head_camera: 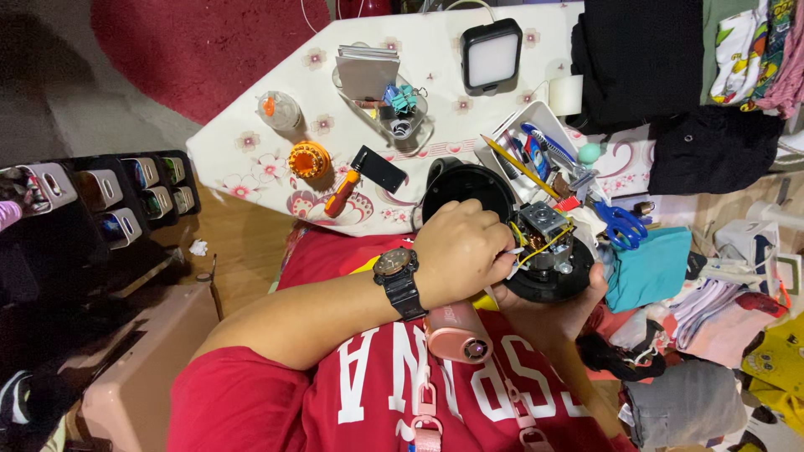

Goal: The person disassembles a black circular electronic device, likely a fan motor, by removing the cover to expose internal wiring and components. They manipulate the wires and internal parts with their hands, then reassemble the device by placing the cover back on.

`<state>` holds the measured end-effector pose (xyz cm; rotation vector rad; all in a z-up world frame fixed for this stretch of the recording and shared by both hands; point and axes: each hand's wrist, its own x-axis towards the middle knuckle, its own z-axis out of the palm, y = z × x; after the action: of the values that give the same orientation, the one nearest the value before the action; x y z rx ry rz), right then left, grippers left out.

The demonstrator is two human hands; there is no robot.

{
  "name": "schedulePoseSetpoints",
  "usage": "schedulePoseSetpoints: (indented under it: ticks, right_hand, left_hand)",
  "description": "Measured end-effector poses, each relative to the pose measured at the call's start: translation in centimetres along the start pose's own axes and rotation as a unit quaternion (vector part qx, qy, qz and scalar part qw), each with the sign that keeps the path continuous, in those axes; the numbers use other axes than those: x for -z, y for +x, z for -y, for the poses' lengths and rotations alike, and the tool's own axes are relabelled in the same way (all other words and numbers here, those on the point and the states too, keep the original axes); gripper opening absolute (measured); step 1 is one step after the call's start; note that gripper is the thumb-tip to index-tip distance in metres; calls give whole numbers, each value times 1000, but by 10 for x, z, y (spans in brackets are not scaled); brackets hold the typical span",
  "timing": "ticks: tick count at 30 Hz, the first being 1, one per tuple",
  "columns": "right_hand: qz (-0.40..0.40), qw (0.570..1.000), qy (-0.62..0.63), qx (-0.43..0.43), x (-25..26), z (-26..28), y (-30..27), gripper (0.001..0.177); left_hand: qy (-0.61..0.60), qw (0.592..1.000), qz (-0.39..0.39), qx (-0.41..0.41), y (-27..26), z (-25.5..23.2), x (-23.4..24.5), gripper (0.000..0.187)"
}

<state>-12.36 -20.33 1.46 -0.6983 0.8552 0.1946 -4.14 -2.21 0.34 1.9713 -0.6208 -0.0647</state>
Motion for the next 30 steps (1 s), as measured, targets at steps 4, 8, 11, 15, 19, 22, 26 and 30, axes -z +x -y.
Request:
schedulePoseSetpoints:
  ticks: [4, 8, 11, 15, 19, 22, 26, 30]
  right_hand:
    - [-1, 1000, -6, 2, -3, 0, -1, 93]
    - [11, 1000, 10, -8, -6, 1, -1, 94]
    - [21, 1000, 20, 1, -7, 1, -5, 92]
    - [6, 1000, 6, -1, -6, 1, -6, 89]
    - [45, 997, 55, 4, -2, 0, -4, 84]
    - [64, 995, 68, -24, 1, 3, 0, 82]
    - [26, 998, 62, -22, 0, 3, 2, 81]
    - [-10, 999, 27, -15, -1, 2, 0, 81]
  left_hand:
    - [4, 1000, 2, 1, 1, 0, 0, 12]
    - [3, 1000, 2, 0, 1, 0, 1, 13]
    - [1, 1000, 1, 4, 1, -1, 1, 11]
    - [-6, 1000, -7, -2, 1, -2, 3, 10]
    - [2, 1000, 1, 5, 1, -3, 6, 11]
    - [19, 1000, 6, 10, 2, -4, 9, 12]
    - [30, 999, 10, 9, 5, -7, 13, 13]
    - [32, 999, 17, 2, 5, -8, 17, 13]
